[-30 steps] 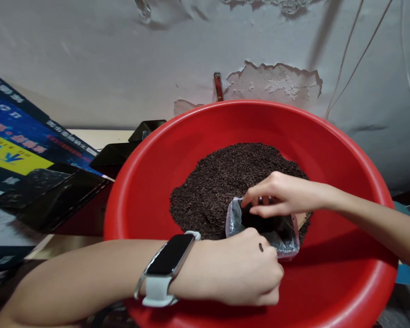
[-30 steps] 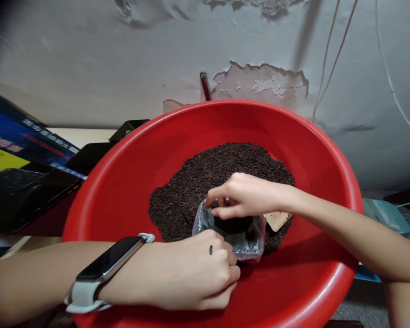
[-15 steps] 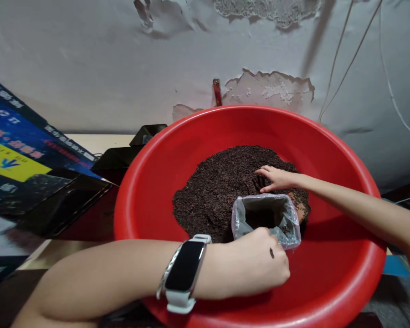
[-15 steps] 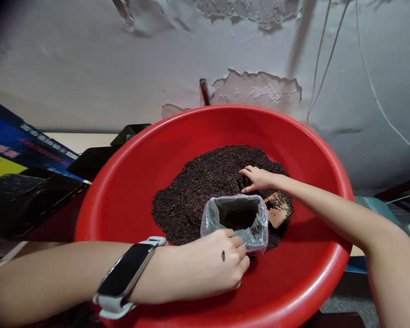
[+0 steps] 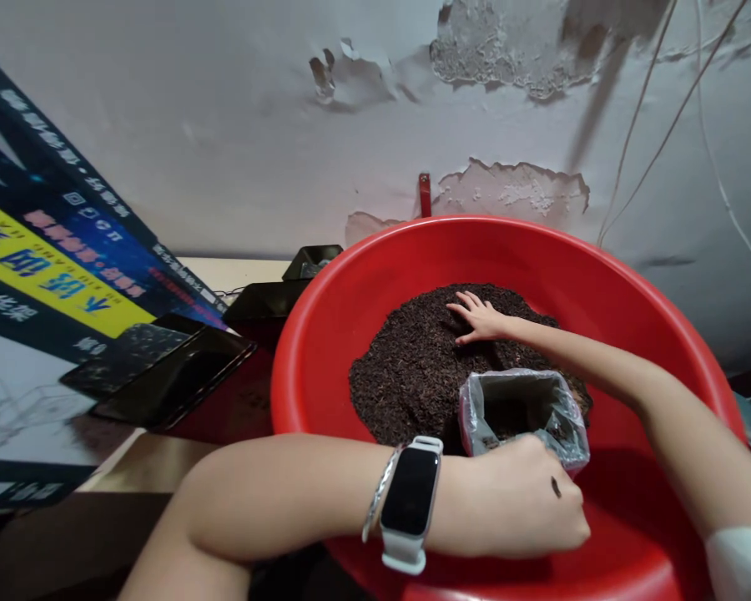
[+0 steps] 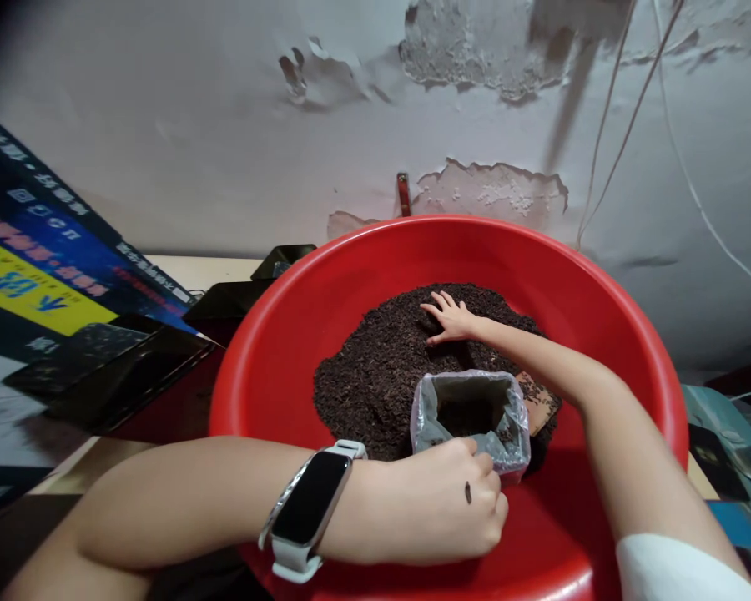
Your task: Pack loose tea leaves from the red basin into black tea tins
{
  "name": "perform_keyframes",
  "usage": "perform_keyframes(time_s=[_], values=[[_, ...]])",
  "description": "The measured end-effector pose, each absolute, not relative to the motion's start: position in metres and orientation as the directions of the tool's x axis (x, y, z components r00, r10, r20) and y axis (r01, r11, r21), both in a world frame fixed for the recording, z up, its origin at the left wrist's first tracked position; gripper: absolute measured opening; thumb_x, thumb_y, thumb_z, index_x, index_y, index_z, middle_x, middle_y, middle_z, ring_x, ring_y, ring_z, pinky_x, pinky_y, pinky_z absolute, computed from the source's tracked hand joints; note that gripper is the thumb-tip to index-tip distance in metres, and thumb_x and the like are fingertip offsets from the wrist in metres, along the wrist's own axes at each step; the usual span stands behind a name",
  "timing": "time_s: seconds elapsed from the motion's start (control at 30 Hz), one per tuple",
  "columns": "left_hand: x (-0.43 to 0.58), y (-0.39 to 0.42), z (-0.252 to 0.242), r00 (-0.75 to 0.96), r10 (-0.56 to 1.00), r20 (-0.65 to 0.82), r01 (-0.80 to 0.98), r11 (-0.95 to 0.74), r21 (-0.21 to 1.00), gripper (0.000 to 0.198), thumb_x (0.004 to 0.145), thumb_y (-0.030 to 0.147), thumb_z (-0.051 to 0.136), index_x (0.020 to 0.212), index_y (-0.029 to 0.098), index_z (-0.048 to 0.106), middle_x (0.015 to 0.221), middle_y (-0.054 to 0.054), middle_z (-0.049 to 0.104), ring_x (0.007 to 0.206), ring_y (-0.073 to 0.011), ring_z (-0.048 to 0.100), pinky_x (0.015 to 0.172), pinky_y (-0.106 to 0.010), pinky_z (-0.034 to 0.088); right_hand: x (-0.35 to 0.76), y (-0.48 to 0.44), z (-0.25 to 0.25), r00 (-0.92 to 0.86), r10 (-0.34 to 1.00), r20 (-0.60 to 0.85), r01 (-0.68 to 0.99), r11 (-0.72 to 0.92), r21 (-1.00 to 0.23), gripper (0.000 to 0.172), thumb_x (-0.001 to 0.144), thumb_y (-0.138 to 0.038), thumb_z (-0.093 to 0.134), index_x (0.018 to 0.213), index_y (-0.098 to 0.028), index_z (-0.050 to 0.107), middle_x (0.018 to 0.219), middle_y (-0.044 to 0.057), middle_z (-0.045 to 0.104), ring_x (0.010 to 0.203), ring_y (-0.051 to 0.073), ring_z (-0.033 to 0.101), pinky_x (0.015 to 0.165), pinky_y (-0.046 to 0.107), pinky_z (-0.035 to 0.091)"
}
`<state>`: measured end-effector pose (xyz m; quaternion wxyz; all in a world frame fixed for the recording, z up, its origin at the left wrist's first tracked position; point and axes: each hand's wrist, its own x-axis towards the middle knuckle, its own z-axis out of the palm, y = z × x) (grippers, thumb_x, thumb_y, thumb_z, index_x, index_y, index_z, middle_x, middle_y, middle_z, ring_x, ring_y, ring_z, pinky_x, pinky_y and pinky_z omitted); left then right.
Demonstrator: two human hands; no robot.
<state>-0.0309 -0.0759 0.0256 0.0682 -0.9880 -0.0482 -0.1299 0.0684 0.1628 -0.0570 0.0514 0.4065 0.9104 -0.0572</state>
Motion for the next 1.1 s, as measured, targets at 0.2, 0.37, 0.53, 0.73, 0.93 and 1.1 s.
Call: perform_keyframes(time_s=[0.2, 0.37, 0.53, 0.73, 0.93, 1.1], values=[[-0.034, -0.075, 0.034, 0.964, 0.049, 0.263, 0.084, -0.989, -0.123, 0.015, 0.073, 0.007, 0.059, 0.061, 0.016, 0.062, 0.06, -0.004, 0.057, 0.053, -0.0142, 0.052, 0.042, -0.028, 0.033, 0.049, 0.199, -0.076, -0.57, 0.8, -0.19, 0.822, 0.554, -0.134, 0.088, 0.07, -0.073, 0.051, 0.144, -0.032, 0.026, 0.151, 0.015, 0.013, 0.138, 0.038, 0.008, 0.1, 0.066, 0.019], [-0.035, -0.069, 0.04, 0.988, 0.04, 0.151, 0.034, -0.999, 0.038, 0.015, 0.069, 0.007, 0.063, 0.058, 0.017, 0.06, 0.056, 0.0, 0.056, 0.053, -0.012, 0.053, 0.042, -0.028, 0.036, 0.052, 0.207, -0.081, -0.574, 0.806, -0.145, 0.819, 0.565, -0.097, 0.085, 0.066, -0.076, 0.053, 0.138, -0.034, 0.038, 0.146, 0.014, 0.023, 0.13, 0.04, 0.025, 0.098, 0.063, 0.024], [-0.032, -0.068, 0.026, 0.967, 0.091, 0.24, 0.097, -0.995, -0.017, 0.017, 0.069, 0.007, 0.065, 0.056, 0.017, 0.06, 0.05, 0.001, 0.053, 0.05, -0.0136, 0.053, 0.038, -0.029, 0.031, 0.052, 0.209, -0.071, -0.586, 0.79, -0.178, 0.806, 0.59, -0.035, 0.083, 0.064, -0.071, 0.059, 0.134, -0.029, 0.043, 0.135, 0.016, 0.033, 0.119, 0.039, 0.04, 0.093, 0.051, 0.037], [-0.033, -0.069, 0.02, 0.95, 0.111, 0.292, 0.139, -0.987, -0.077, 0.013, 0.069, 0.009, 0.065, 0.058, 0.016, 0.063, 0.053, -0.002, 0.056, 0.051, -0.0151, 0.054, 0.038, -0.028, 0.032, 0.051, 0.196, -0.069, -0.577, 0.786, -0.222, 0.807, 0.591, -0.005, 0.075, 0.069, -0.062, 0.06, 0.132, -0.024, 0.044, 0.132, 0.016, 0.036, 0.107, 0.033, 0.054, 0.088, 0.038, 0.043], [-0.032, -0.068, 0.025, 0.941, 0.101, 0.322, 0.137, -0.986, -0.092, 0.011, 0.068, 0.008, 0.067, 0.059, 0.013, 0.063, 0.053, -0.002, 0.056, 0.05, -0.0139, 0.052, 0.04, -0.027, 0.036, 0.058, 0.179, -0.067, -0.518, 0.827, -0.221, 0.849, 0.527, -0.017, 0.071, 0.074, -0.061, 0.054, 0.132, -0.023, 0.044, 0.13, 0.02, 0.042, 0.102, 0.036, 0.058, 0.083, 0.043, 0.045], [-0.034, -0.07, 0.032, 0.94, 0.105, 0.326, 0.15, -0.982, -0.116, 0.011, 0.07, 0.008, 0.064, 0.06, 0.013, 0.064, 0.055, -0.004, 0.058, 0.05, -0.0136, 0.052, 0.04, -0.027, 0.034, 0.075, 0.171, -0.063, -0.488, 0.838, -0.245, 0.872, 0.482, -0.089, 0.07, 0.072, -0.056, 0.059, 0.13, -0.02, 0.047, 0.125, 0.019, 0.051, 0.109, 0.036, 0.054, 0.087, 0.041, 0.044]])
